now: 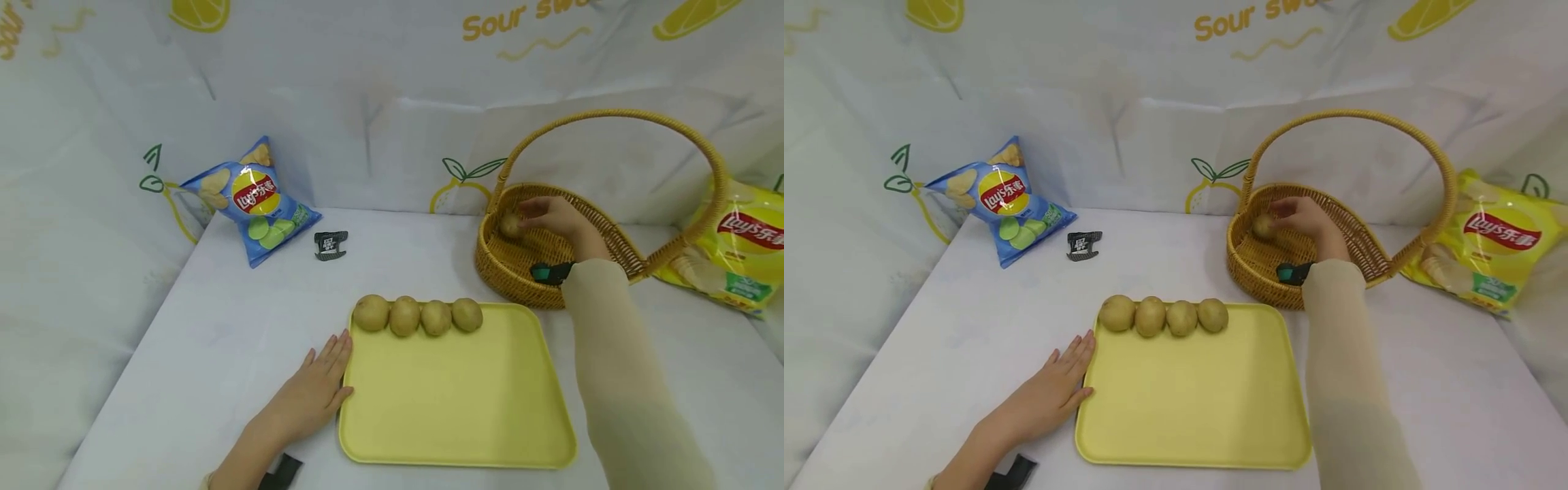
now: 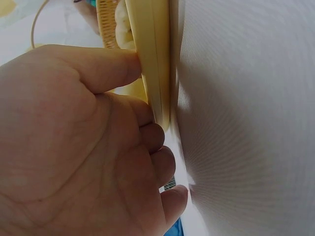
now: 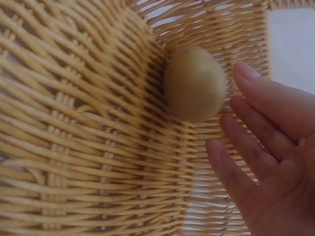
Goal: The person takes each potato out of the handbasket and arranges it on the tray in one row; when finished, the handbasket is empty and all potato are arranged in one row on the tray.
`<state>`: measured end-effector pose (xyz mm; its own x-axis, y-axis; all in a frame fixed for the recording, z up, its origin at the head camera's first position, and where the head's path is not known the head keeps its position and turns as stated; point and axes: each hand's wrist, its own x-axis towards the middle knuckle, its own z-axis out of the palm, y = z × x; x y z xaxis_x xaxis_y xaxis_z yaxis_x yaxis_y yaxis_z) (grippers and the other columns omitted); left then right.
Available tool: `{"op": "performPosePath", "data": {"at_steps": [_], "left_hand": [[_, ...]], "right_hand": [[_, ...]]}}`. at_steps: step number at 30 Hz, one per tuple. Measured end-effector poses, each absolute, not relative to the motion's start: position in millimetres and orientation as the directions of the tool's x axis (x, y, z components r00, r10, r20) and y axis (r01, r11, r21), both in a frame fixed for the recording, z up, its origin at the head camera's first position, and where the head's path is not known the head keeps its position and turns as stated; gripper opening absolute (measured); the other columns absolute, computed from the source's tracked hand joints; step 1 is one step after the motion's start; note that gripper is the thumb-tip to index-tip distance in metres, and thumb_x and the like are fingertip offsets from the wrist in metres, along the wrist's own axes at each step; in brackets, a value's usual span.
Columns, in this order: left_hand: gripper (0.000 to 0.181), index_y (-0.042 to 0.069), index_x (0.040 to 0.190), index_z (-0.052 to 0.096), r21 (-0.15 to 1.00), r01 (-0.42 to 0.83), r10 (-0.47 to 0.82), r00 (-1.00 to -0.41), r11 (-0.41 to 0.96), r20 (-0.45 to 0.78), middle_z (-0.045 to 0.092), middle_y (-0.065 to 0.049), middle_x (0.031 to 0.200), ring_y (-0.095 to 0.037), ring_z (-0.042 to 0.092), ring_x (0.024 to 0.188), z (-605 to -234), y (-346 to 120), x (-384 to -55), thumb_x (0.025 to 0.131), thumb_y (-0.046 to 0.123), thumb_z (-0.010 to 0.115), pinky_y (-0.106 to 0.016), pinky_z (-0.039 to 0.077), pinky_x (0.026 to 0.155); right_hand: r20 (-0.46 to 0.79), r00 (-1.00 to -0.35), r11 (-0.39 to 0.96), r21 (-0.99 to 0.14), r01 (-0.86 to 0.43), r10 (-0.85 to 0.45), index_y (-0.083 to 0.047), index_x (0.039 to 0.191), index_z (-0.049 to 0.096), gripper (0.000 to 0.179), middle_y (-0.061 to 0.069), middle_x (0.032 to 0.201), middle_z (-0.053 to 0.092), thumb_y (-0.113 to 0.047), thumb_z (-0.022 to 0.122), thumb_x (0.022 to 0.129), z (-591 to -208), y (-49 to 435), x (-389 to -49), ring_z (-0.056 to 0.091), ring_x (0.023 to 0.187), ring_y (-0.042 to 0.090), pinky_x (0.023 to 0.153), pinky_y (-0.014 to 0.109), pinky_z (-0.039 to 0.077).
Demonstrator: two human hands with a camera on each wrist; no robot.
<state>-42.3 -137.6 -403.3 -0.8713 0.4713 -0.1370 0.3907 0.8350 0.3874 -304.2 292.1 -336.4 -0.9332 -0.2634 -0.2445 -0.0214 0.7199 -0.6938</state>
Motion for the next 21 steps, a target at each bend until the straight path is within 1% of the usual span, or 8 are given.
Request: {"op": "performPosePath", "data": {"at_steps": [5, 8, 15, 18, 21], "left_hand": [[0.064, -0.005, 0.147, 0.02, 0.4, 0.393, 0.478, -0.868, 0.828, -0.135, 0.015, -0.016, 0.155, -0.03, 0.011, 0.142, -403, -138, -41, 0.1, 0.028, 0.046, -0.054, 0.017, 0.111], [0.064, -0.005, 0.147, 0.02, 0.396, 0.392, 0.475, -0.87, 0.83, -0.134, 0.016, -0.016, 0.155, -0.03, 0.012, 0.142, -403, -138, -41, 0.1, 0.028, 0.046, -0.054, 0.017, 0.111], [0.064, -0.004, 0.148, 0.02, 0.389, 0.39, 0.472, -0.871, 0.835, -0.138, 0.015, -0.015, 0.155, -0.029, 0.011, 0.142, -403, -139, -41, 0.1, 0.03, 0.046, -0.054, 0.018, 0.111], [0.064, -0.005, 0.147, 0.021, 0.393, 0.392, 0.474, -0.871, 0.832, -0.134, 0.016, -0.015, 0.155, -0.029, 0.011, 0.143, -403, -139, -41, 0.1, 0.029, 0.046, -0.054, 0.018, 0.111], [0.063, -0.004, 0.148, 0.021, 0.387, 0.391, 0.47, -0.873, 0.835, -0.133, 0.016, -0.015, 0.155, -0.029, 0.011, 0.143, -403, -139, -42, 0.1, 0.029, 0.046, -0.054, 0.017, 0.111]], "right_hand": [[-0.28, -0.927, 0.746, -0.666, -0.001, -0.252, 0.003, 0.144, 0.031, 0.068, 0.031, 0.142, 0.034, -0.026, 0.063, 0.092, -342, 291, -304, 0.03, 0.13, 0.045, 0.105, 0.06, 0.023], [-0.288, -0.923, 0.742, -0.671, 0.005, -0.254, 0.003, 0.145, 0.03, 0.07, 0.029, 0.145, 0.031, -0.025, 0.065, 0.091, -343, 288, -304, 0.028, 0.131, 0.045, 0.105, 0.06, 0.023], [-0.313, -0.905, 0.732, -0.682, 0.002, -0.289, 0.006, 0.146, 0.023, 0.078, 0.028, 0.15, 0.02, -0.024, 0.066, 0.089, -344, 284, -308, 0.016, 0.136, 0.047, 0.107, 0.061, 0.018], [-0.3, -0.907, 0.744, -0.667, -0.023, -0.297, 0.004, 0.146, 0.028, 0.078, 0.028, 0.149, 0.021, -0.028, 0.069, 0.087, -346, 283, -309, 0.015, 0.135, 0.048, 0.106, 0.061, 0.019], [-0.284, -0.913, 0.758, -0.651, -0.042, -0.294, 0.004, 0.141, 0.037, 0.072, 0.028, 0.147, 0.026, -0.025, 0.071, 0.085, -348, 282, -309, 0.017, 0.135, 0.047, 0.106, 0.061, 0.02]]}}
